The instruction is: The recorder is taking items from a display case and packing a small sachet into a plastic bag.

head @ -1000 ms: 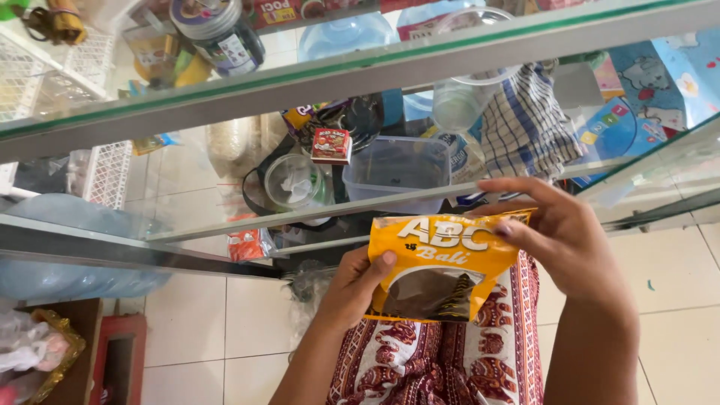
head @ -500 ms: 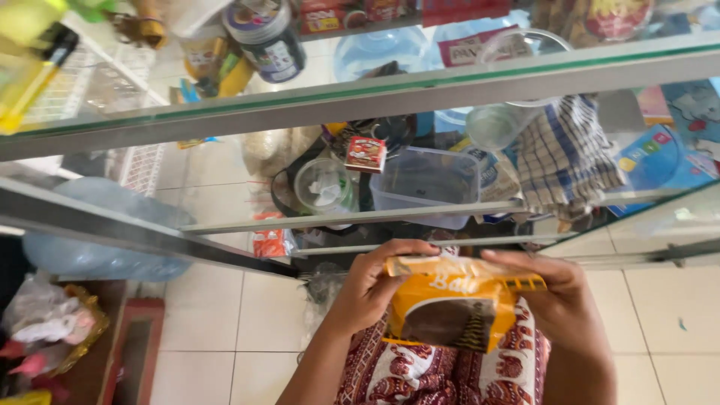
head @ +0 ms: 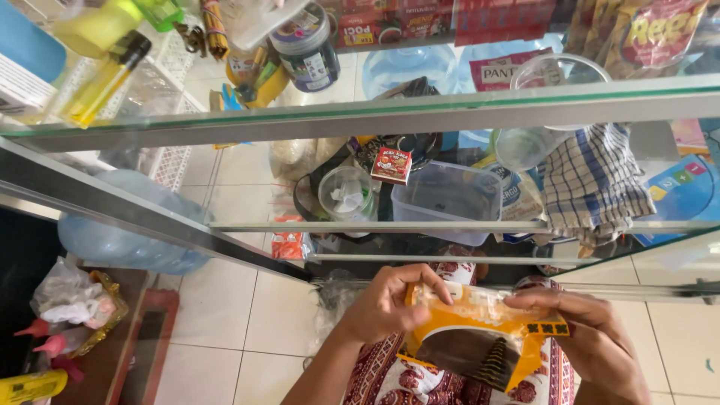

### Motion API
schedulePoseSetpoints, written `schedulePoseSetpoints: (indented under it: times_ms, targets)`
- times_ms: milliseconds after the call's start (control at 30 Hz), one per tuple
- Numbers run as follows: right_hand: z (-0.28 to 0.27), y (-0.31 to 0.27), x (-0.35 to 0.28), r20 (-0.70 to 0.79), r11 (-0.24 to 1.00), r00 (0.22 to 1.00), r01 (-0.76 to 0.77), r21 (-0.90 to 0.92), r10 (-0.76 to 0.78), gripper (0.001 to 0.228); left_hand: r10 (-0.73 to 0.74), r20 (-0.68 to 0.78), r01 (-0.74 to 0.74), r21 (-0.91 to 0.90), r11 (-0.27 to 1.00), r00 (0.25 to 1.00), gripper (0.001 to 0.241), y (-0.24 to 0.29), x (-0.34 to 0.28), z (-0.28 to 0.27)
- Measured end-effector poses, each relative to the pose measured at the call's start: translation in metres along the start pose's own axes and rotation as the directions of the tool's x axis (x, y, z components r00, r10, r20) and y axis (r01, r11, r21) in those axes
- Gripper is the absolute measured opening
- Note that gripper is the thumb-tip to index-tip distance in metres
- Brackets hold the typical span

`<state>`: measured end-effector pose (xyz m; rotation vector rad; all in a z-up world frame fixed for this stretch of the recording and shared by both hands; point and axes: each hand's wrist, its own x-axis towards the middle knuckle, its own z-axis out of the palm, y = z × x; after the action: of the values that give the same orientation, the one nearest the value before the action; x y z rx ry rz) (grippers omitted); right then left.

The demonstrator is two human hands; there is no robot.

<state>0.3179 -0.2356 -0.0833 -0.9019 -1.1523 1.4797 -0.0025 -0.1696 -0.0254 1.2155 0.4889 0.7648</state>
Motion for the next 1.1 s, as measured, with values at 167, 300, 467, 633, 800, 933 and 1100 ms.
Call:
schedulePoseSetpoints:
  times_ms: [167, 300, 467, 633, 800, 933, 1100]
  targets:
    - [0.004, 0.009, 0.003, 0.044, 0.994, 0.998, 0.049, -0.101, -0.044, 0.045, 0.042, -0.097, -0.014, 0.27, 0.963, 0.994, 0.018, -0.018, -0.004, 0.002]
    - [0.022, 0.002, 0.011, -0.146, 0.953, 0.984, -0.137, -0.27, 0.1, 0.033, 0.118, -0.153, -0.047, 0.403, 0.914, 0.981, 0.013, -0.006, 0.0, 0.011]
    - [0.047, -0.028, 0.022, -0.293, 0.852, 0.931, -0.327, -0.409, 0.217, 0.048, 0.311, -0.096, -0.234, 0.463, 0.855, 0.946, 0.04, 0.01, -0.001, 0.016]
    - [0.062, -0.03, 0.014, -0.347, 0.928, 0.938, -0.133, -0.348, 0.004, 0.019, 0.412, -0.063, -0.353, 0.408, 0.842, 0.909, 0.042, 0.005, -0.008, 0.006]
    - [0.047, -0.007, 0.011, -0.152, 0.997, 0.986, 0.078, 0.02, -0.074, 0.033, 0.376, -0.118, -0.345, 0.221, 0.912, 0.919, 0.027, 0.001, -0.013, -0.001]
    - [0.051, 0.0, 0.005, 0.051, 0.994, 0.998, 0.044, -0.099, -0.039, 0.044, 0.333, -0.079, -0.3, 0.279, 0.912, 0.939, 0.018, -0.011, -0.025, -0.013]
    - [0.045, 0.015, 0.003, -0.042, 0.986, 0.995, 0.086, -0.143, -0.092, 0.034, 0.066, 0.052, -0.061, -0.099, 0.993, 0.996, 0.058, 0.006, -0.012, -0.007]
